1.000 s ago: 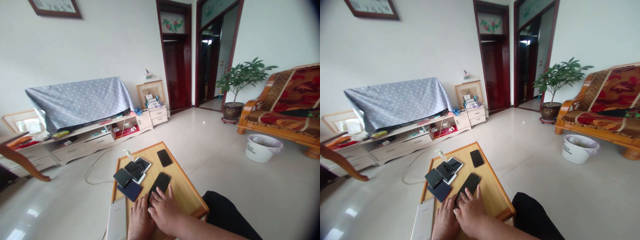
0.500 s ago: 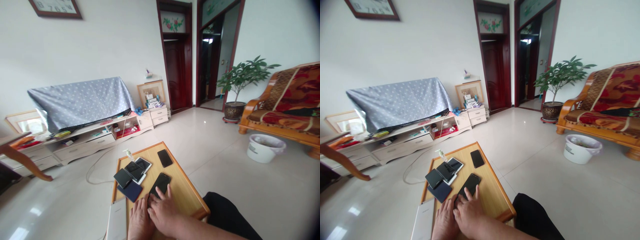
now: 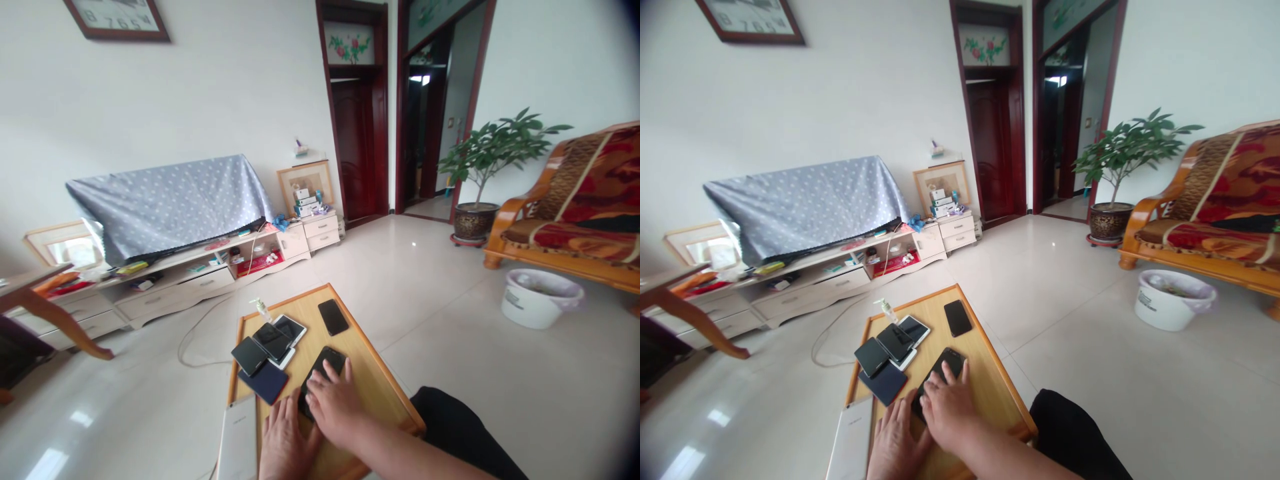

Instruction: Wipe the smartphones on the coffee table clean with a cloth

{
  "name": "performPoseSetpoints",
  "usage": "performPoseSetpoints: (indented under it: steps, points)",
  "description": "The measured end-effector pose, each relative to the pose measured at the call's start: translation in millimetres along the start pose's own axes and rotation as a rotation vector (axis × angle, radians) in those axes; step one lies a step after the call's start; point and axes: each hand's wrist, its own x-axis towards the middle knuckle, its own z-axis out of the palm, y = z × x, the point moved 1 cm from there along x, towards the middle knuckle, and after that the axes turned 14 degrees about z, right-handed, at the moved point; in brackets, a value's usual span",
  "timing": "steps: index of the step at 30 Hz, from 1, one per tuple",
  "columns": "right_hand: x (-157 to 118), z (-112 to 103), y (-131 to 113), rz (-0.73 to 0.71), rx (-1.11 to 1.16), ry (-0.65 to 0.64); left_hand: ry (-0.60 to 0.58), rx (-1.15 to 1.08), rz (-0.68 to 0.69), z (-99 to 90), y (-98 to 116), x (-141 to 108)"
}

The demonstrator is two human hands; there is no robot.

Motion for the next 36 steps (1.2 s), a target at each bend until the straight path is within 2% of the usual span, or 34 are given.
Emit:
performPoseSetpoints:
  steps: [2, 4, 7, 10, 13, 19, 21, 27, 30, 32, 36]
  points:
    - [-11, 5, -8, -0.094, 0.038, -0.041, -0.008, 0.003, 0.008, 1.1, -1, 0]
    - [-12, 4, -7, -0.103, 0.047, -0.053, -0.02, 0.002, 0.008, 1.2, -1, 0]
    - [2, -3, 6, 0.008, 0.005, -0.031, -0.021, 0.004, 0.002, -0.3, 0, 1]
    - [21, -10, 19, 0.142, -0.046, 0.045, -0.019, 0.013, -0.002, -2.3, 2, 1]
    - [25, -7, 18, 0.176, -0.058, 0.09, -0.014, 0.01, -0.011, -3.1, 3, 1]
    - [0, 11, -11, -0.109, 0.054, -0.045, -0.004, -0.014, 0.009, 0.3, 0, 0]
    - [1, 11, -12, -0.119, 0.066, -0.062, -0.002, -0.015, 0.007, 1.3, -1, 1]
    - [35, -6, 12, 0.139, -0.015, 0.049, 0.005, -0.008, -0.017, 1.0, 2, 1]
    - [39, -6, 13, 0.196, -0.045, 0.082, -0.018, -0.006, -0.022, 0.7, 2, 1]
    - [33, 0, 6, 0.148, -0.045, 0.047, -0.024, -0.005, -0.03, 0.3, 1, 1]
    - [18, 15, -10, -0.042, -0.005, -0.052, -0.032, -0.026, -0.009, -0.9, 1, 1]
